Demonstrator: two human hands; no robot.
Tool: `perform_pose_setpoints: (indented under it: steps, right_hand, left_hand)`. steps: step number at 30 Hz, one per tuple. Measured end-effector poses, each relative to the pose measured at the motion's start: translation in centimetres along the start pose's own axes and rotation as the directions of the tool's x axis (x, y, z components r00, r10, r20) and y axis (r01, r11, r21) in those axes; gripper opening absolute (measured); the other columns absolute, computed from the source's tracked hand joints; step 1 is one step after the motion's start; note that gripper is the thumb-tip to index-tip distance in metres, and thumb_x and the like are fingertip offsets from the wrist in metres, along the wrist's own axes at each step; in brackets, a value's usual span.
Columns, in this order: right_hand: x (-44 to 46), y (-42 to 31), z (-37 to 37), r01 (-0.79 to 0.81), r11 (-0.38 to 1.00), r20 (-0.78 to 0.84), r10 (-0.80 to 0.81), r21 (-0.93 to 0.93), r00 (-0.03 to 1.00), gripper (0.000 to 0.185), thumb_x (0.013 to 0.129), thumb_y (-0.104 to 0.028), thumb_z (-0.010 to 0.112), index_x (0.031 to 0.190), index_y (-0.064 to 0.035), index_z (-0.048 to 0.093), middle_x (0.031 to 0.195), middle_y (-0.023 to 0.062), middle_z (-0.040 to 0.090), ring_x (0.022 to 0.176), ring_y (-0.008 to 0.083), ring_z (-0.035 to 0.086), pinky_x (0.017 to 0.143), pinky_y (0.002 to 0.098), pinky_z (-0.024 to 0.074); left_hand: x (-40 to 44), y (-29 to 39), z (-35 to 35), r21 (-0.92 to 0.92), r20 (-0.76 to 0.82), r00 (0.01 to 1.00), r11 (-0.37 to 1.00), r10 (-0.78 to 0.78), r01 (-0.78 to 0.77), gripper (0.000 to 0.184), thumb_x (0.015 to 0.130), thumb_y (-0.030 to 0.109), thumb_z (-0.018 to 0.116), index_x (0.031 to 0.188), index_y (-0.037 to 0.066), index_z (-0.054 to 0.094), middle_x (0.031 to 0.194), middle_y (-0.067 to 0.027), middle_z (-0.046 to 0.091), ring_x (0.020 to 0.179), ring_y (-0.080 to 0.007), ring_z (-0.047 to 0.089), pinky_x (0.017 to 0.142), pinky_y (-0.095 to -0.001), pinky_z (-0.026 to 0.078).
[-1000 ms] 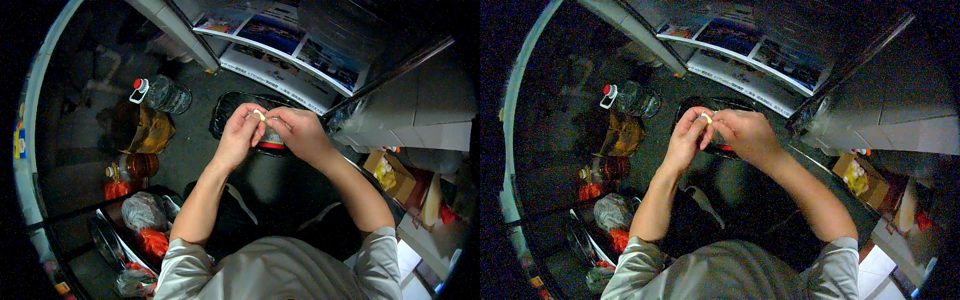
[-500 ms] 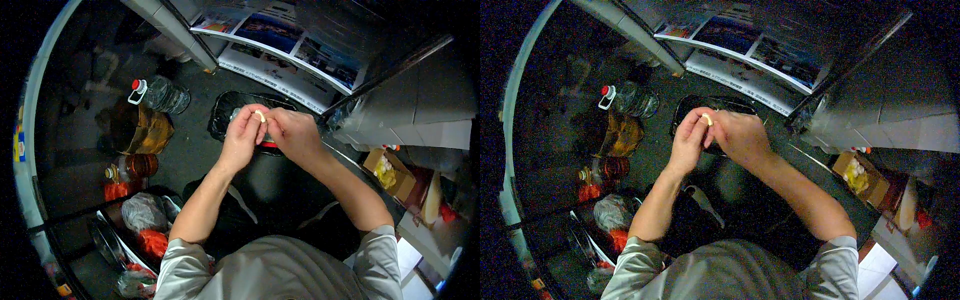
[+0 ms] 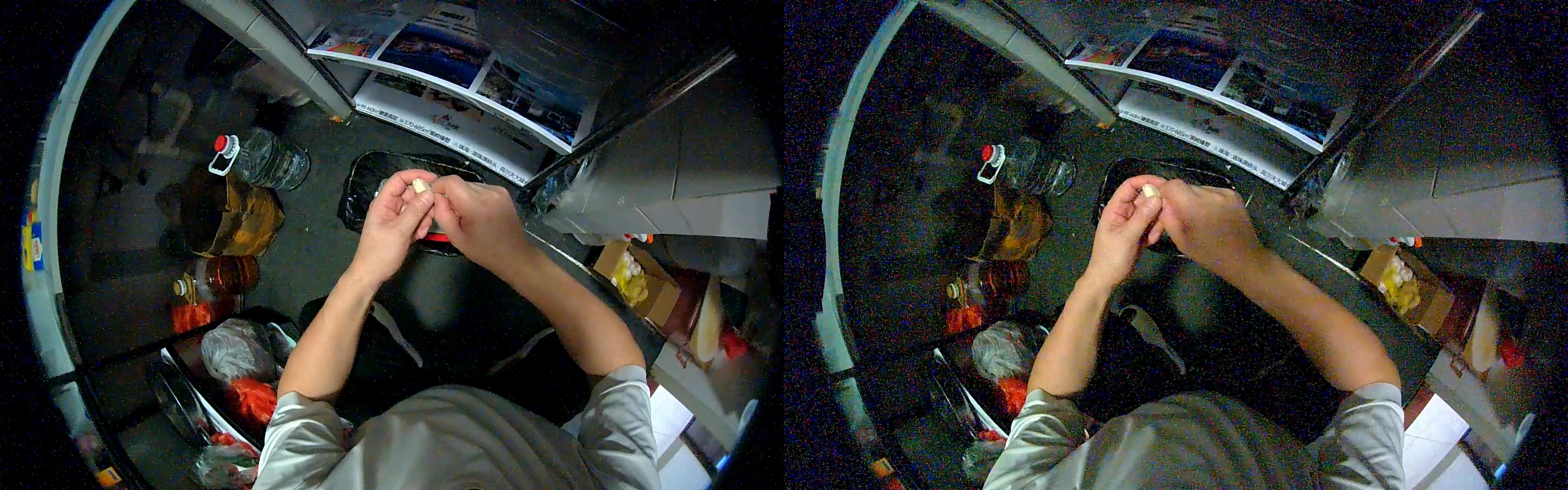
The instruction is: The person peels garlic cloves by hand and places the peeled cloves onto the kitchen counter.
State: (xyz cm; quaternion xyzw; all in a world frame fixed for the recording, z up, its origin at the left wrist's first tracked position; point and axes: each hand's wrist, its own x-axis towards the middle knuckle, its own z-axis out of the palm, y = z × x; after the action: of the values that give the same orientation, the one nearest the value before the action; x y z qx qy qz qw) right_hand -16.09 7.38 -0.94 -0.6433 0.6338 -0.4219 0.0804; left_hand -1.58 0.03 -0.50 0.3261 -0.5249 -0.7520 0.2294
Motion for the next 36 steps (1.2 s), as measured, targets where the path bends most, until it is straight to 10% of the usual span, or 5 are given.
perform_pose_setpoints:
  steps: [20, 28, 36]
  right_hand:
    - [0.7, 2.7, -1.2, -0.028, 0.987, -0.095, 0.014, -0.155, 0.995, 0.013, 0.088, -0.014, 0.057, 0.078, -0.0056, 0.054, 0.065, 0.0170, 0.064, 0.059, 0.0354, 0.066, 0.056, 0.0479, 0.0529]
    - [-0.8, 4.4, 1.3, -0.168, 0.924, 0.236, 0.258, -0.343, 0.937, 0.012, 0.088, -0.014, 0.057, 0.086, -0.0026, 0.060, 0.070, 0.0199, 0.065, 0.066, 0.0389, 0.066, 0.062, 0.0498, 0.0526]
    - [-0.6, 3.9, 0.9, -0.170, 0.981, 0.160, 0.184, -0.094, 0.970, 0.017, 0.090, -0.020, 0.054, 0.089, -0.0050, 0.062, 0.076, 0.0199, 0.067, 0.073, 0.0394, 0.068, 0.067, 0.0500, 0.0551]
  left_hand:
    - [0.2, -0.4, -0.5, 0.035, -0.047, 0.998, 0.999, 0.032, -0.031, 0.032, 0.101, 0.018, 0.052, 0.131, 0.007, 0.047, 0.084, -0.0016, 0.063, 0.060, -0.0065, 0.049, 0.054, -0.0195, 0.038]
    - [0.3, -0.7, -0.5, 0.101, -0.062, 0.994, 0.991, 0.091, -0.085, 0.022, 0.101, 0.018, 0.053, 0.121, 0.011, 0.047, 0.092, -0.0045, 0.069, 0.060, -0.0073, 0.055, 0.051, -0.0194, 0.038]
    - [0.0, 0.3, -0.3, 0.031, -0.062, 0.998, 0.999, -0.026, 0.028, 0.018, 0.101, 0.021, 0.052, 0.115, 0.009, 0.052, 0.082, -0.0046, 0.066, 0.053, -0.0072, 0.050, 0.048, -0.0194, 0.035]
